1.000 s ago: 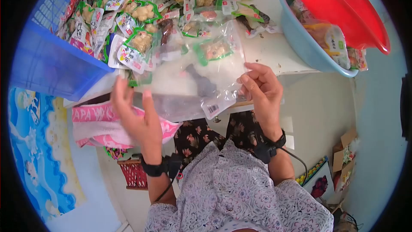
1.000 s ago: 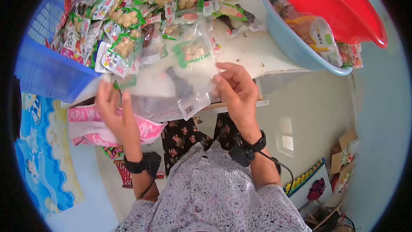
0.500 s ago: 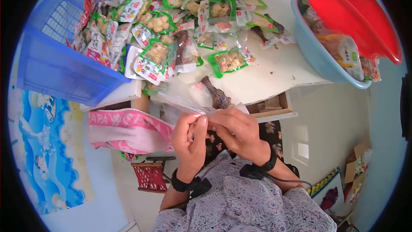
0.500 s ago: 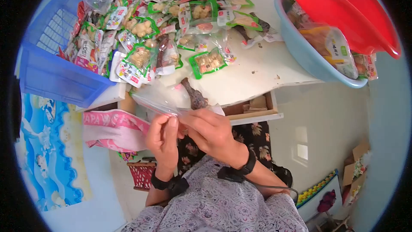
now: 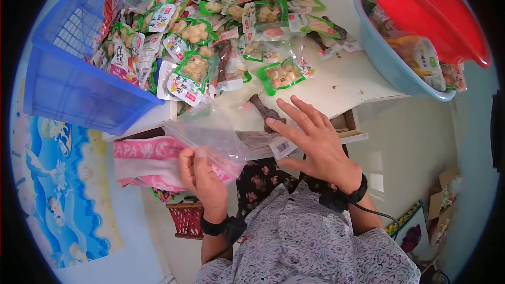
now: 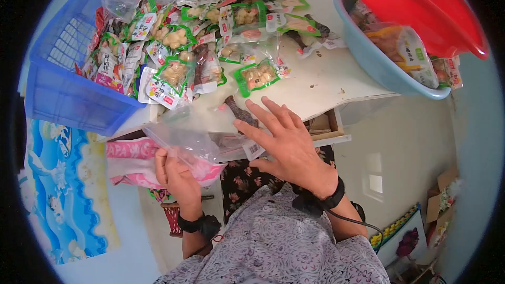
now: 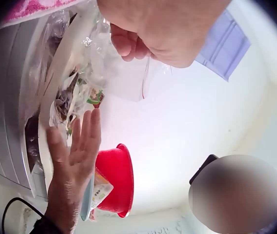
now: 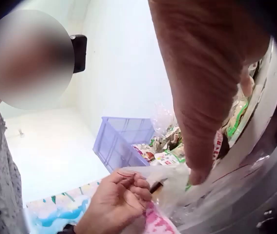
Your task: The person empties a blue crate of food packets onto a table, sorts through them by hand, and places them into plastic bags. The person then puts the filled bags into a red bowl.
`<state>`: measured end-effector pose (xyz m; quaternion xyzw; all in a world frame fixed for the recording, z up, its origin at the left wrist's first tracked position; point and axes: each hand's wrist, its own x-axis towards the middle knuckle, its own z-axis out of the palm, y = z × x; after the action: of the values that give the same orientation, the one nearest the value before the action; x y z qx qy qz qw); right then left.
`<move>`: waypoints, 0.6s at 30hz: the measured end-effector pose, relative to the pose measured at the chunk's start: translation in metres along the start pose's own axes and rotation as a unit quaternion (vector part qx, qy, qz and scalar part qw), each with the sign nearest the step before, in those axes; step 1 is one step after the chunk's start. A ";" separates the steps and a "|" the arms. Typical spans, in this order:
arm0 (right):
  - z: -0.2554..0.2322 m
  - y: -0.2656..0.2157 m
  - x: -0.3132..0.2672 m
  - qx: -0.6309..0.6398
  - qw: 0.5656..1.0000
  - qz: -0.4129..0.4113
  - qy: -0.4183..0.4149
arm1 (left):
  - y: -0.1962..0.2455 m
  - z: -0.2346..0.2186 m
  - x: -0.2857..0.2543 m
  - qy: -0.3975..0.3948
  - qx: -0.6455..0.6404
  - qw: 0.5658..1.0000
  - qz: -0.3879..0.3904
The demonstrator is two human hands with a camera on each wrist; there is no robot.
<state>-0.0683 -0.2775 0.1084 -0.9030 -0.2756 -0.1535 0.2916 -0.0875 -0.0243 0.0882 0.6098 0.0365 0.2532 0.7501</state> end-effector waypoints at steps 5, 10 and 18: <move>0.016 0.016 0.008 -0.007 0.999 -0.024 -0.034 | 0.018 0.007 -0.003 0.075 0.000 0.996 0.044; 0.027 0.028 0.017 0.032 0.997 -0.072 -0.013 | 0.030 0.003 0.008 0.040 0.123 0.981 0.142; -0.005 0.053 -0.003 0.310 0.930 0.048 0.195 | 0.013 0.059 0.012 -0.153 0.168 0.972 0.056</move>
<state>-0.0401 -0.3175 0.0871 -0.7324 -0.2039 -0.2192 0.6116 -0.0603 -0.0708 0.1182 0.7594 -0.0706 0.1888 0.6187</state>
